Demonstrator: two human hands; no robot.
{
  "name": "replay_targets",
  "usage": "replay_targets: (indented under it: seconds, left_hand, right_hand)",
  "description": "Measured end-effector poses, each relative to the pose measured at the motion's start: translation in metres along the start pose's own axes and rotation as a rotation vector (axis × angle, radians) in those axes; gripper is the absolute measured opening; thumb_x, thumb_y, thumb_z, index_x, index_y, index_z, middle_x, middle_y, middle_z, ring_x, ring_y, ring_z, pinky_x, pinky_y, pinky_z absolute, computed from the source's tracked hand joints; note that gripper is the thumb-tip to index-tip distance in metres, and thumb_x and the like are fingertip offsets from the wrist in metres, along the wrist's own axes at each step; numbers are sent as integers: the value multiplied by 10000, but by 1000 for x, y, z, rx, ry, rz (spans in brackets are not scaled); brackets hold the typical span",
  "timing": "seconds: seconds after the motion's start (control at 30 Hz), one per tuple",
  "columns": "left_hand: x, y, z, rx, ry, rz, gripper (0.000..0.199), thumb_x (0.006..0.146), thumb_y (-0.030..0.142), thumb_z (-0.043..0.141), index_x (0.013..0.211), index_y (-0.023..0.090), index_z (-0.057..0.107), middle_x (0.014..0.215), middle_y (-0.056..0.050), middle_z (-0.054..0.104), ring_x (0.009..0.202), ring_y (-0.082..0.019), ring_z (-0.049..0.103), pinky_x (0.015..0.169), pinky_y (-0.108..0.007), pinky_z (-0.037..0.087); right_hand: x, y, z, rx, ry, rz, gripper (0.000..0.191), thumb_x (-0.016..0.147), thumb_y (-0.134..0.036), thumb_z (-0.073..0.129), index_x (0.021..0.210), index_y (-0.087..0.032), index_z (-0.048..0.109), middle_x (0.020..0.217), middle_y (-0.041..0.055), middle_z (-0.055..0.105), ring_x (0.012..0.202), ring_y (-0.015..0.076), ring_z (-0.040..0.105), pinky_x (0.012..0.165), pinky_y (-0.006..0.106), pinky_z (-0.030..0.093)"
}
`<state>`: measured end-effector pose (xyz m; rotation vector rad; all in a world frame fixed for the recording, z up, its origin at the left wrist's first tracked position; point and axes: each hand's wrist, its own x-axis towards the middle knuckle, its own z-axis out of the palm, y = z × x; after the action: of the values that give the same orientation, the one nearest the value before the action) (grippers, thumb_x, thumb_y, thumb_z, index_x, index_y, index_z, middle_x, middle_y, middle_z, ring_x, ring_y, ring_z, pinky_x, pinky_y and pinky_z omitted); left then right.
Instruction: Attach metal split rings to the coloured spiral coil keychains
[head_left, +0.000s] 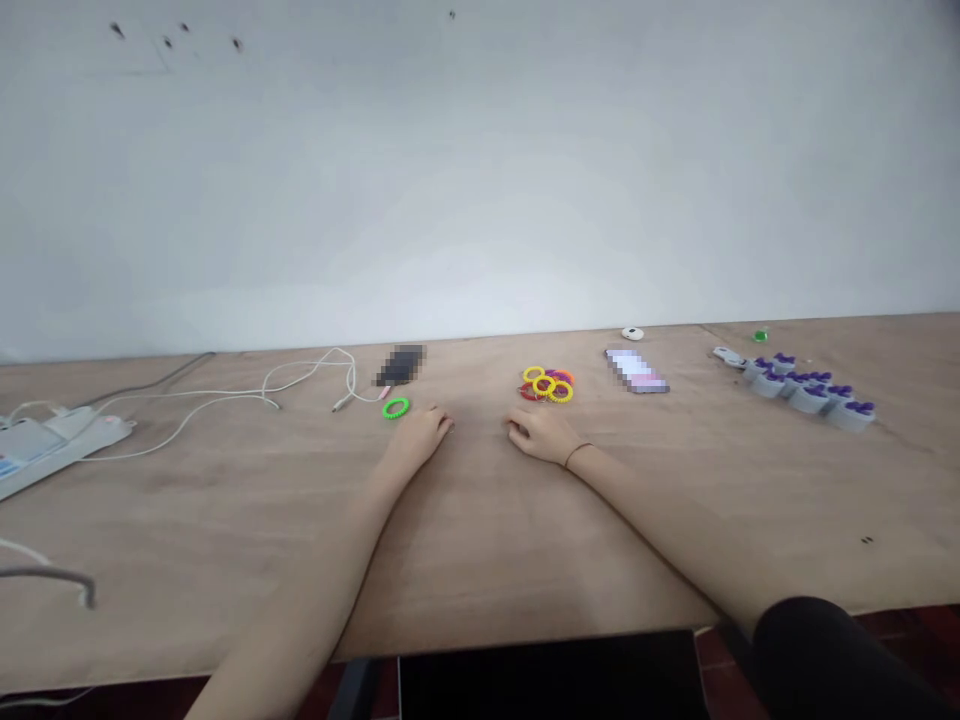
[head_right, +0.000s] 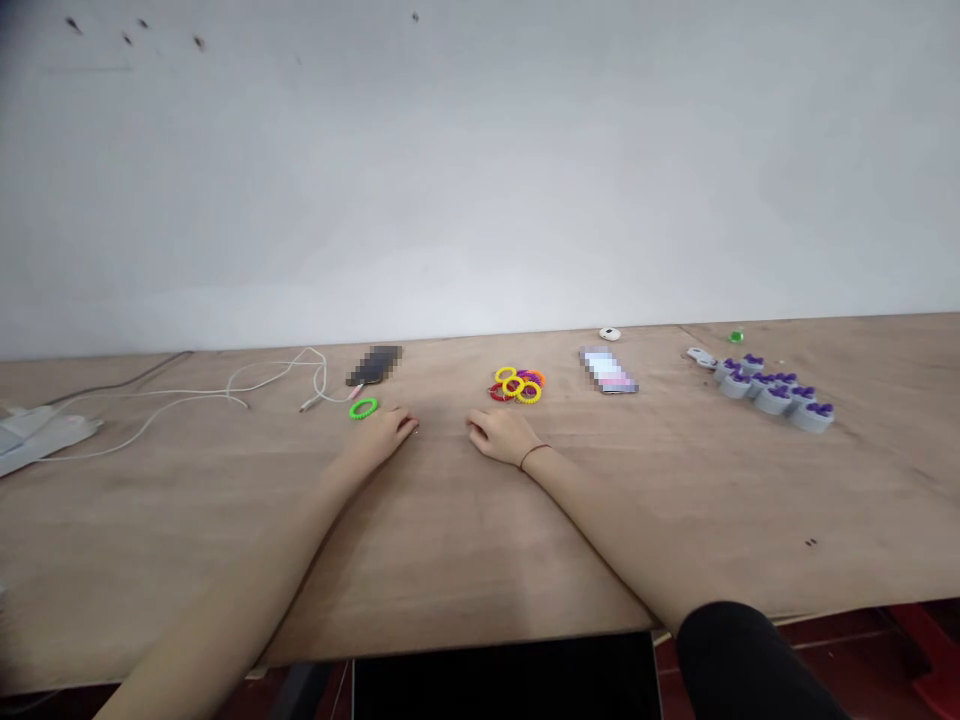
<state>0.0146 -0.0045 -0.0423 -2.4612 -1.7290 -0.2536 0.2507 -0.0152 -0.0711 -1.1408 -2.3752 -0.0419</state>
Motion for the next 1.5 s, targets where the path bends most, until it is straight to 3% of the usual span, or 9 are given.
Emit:
replay_targets:
  seconds: [0.23, 0.53, 0.83, 0.97, 1.07, 1.2, 1.4, 1.5]
  left_hand:
    - [-1, 4, 5, 73, 6, 4, 286, 879, 246, 352, 887, 127, 612, 923, -131, 624, 862, -223, 579, 762, -312, 408]
    - [-1, -7, -8, -34, -71, 78, 256, 840, 283, 418, 820, 184, 653, 883, -74, 657, 807, -201, 594, 709, -276, 418]
    - [-2, 7, -6, 94, -24, 50, 237, 842, 230, 390, 822, 125, 602, 865, -121, 627, 808, -218, 587, 722, -302, 409]
    - [1, 22, 7, -67, 100, 60, 235, 872, 237, 341, 881, 147, 558, 902, -93, 616, 833, -189, 580, 749, -289, 414]
    - [8, 38, 19, -191, 116, 54, 238, 884, 252, 327, 893, 147, 541, 895, -89, 623, 812, -188, 586, 717, -290, 428]
    - [17, 53, 28, -394, 140, 15, 241, 887, 266, 331, 950, 155, 535, 902, -88, 643, 828, -191, 601, 722, -293, 441]
    - [27, 55, 29, -802, 83, 19, 226, 862, 313, 400, 961, 189, 561, 920, -36, 661, 792, -150, 613, 719, -257, 458]
    - [30, 54, 28, -903, 65, -5, 210, 847, 332, 430, 895, 189, 575, 845, -15, 655, 735, -138, 595, 687, -246, 449]
  right_hand:
    - [0, 0, 1, 9, 0, 5, 170, 811, -200, 446, 905, -183, 586, 823, 36, 636, 679, 136, 539, 589, 232, 303]
    - [0, 0, 0, 28, -5, 5, 159, 814, -191, 446, 900, -183, 579, 808, 34, 629, 683, 132, 540, 592, 227, 304]
    - [0, -2, -1, 51, 16, -4, 163, 807, -182, 451, 899, -183, 586, 805, 30, 633, 676, 129, 542, 591, 227, 314]
    - [5, -3, 0, 190, 20, 22, 151, 827, -245, 464, 894, -178, 582, 755, 14, 627, 630, 112, 533, 576, 218, 331]
    - [12, -2, 5, 334, 46, 96, 199, 836, -328, 471, 915, -176, 572, 772, 12, 631, 634, 110, 543, 573, 216, 357]
    - [22, 2, 9, 461, 52, 157, 167, 834, -247, 446, 805, -160, 585, 703, 12, 626, 605, 111, 536, 568, 221, 375]
    - [27, 10, 8, 583, 95, 205, 172, 832, -214, 432, 828, -164, 597, 739, 23, 634, 652, 128, 551, 581, 231, 399]
    - [27, 12, 7, 615, 116, 229, 186, 840, -236, 439, 871, -182, 614, 784, 30, 640, 673, 136, 555, 594, 242, 417]
